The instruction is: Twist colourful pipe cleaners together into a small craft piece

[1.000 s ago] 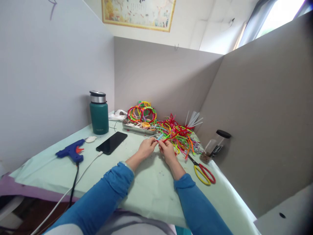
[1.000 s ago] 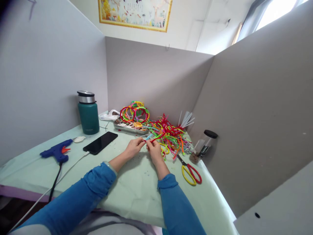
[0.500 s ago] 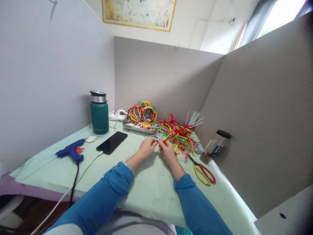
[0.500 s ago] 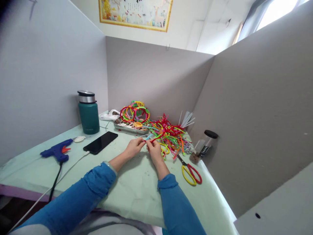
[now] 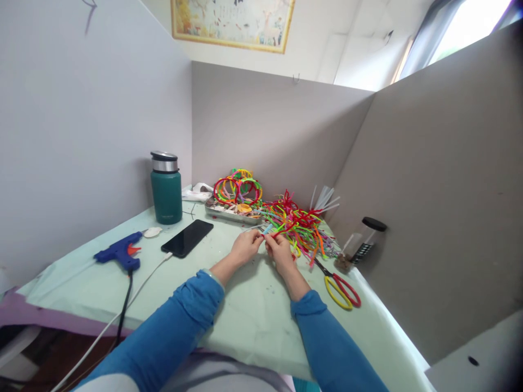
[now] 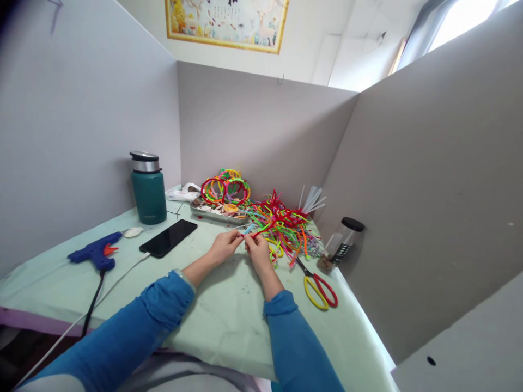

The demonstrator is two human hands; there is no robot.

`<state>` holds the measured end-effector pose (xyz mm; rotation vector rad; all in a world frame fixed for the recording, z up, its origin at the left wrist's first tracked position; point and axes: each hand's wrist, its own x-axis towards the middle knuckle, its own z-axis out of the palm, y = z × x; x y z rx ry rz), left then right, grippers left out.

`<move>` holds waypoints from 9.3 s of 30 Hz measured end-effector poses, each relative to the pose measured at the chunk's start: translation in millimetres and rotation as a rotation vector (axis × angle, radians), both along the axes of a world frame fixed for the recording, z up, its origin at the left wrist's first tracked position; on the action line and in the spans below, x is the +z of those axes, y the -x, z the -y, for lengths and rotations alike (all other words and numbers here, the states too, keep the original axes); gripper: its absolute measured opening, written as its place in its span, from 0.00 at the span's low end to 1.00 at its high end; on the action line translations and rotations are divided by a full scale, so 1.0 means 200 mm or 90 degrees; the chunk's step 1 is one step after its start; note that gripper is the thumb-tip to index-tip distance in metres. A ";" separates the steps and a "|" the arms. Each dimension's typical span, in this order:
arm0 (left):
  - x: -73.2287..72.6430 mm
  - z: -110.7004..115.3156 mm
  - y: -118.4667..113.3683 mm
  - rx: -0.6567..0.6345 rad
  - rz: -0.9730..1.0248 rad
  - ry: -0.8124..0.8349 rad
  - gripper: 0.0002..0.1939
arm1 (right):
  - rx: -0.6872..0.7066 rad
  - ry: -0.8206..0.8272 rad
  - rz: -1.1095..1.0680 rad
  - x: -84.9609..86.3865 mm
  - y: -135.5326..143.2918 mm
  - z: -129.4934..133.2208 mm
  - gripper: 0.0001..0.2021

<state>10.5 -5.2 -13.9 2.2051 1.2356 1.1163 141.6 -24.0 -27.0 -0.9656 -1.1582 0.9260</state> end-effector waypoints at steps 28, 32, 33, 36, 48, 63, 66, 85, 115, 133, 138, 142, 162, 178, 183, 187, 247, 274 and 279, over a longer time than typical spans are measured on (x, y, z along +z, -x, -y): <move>-0.01 -0.01 0.01 0.009 -0.024 -0.024 0.12 | 0.022 0.042 0.027 0.01 0.00 0.01 0.16; -0.01 -0.01 0.01 0.010 -0.039 -0.035 0.13 | 0.019 0.038 0.039 0.01 0.00 0.01 0.16; 0.00 0.00 0.01 0.011 -0.042 -0.035 0.13 | 0.019 0.038 0.041 0.00 0.00 0.01 0.16; 0.00 0.00 0.01 0.011 -0.050 -0.029 0.13 | 0.019 0.044 0.042 0.01 0.00 0.01 0.17; 0.00 0.00 0.01 0.025 -0.069 -0.029 0.13 | 0.021 0.061 0.051 0.02 0.00 0.02 0.15; 0.00 0.00 0.01 0.037 -0.094 -0.032 0.12 | 0.012 0.051 0.058 0.02 0.01 0.02 0.16; 0.01 0.01 0.01 0.037 -0.097 -0.022 0.12 | 0.008 0.047 0.064 0.01 0.01 0.02 0.16; 0.01 0.01 0.01 0.031 -0.053 -0.031 0.13 | 0.009 0.039 0.074 0.01 0.01 0.02 0.16; -0.01 0.00 0.00 0.052 -0.042 0.009 0.13 | -0.011 0.021 0.090 0.01 0.01 0.01 0.16; -0.01 -0.01 0.00 0.022 -0.008 -0.012 0.12 | 0.007 0.016 0.066 0.03 0.02 0.03 0.15; -0.01 -0.01 0.00 0.022 0.006 -0.010 0.12 | 0.028 0.029 0.047 0.02 0.02 0.02 0.16; -0.01 -0.01 0.00 0.022 0.009 -0.013 0.12 | 0.031 0.039 0.047 0.01 0.01 0.02 0.16; 0.03 0.02 0.01 0.038 -0.007 -0.018 0.14 | 0.034 0.060 0.044 0.02 0.02 0.02 0.17; 0.03 0.03 0.00 0.062 0.000 -0.016 0.16 | 0.018 0.059 0.086 0.02 0.01 0.03 0.22; 0.05 0.04 0.01 0.076 -0.007 -0.007 0.15 | 0.019 0.061 0.077 0.02 0.02 0.03 0.21; 0.05 0.04 0.00 0.079 -0.009 -0.013 0.15 | 0.022 0.063 0.067 0.02 0.02 0.02 0.20; 0.04 0.04 0.00 0.082 0.000 -0.033 0.14 | 0.094 0.069 0.059 0.00 0.00 0.01 0.18; 0.04 0.05 0.01 0.056 0.002 -0.019 0.13 | 0.141 0.074 0.037 -0.05 -0.03 -0.03 0.18; 0.04 0.04 0.01 0.065 0.001 -0.019 0.13 | 0.150 0.086 0.030 -0.03 -0.02 -0.02 0.17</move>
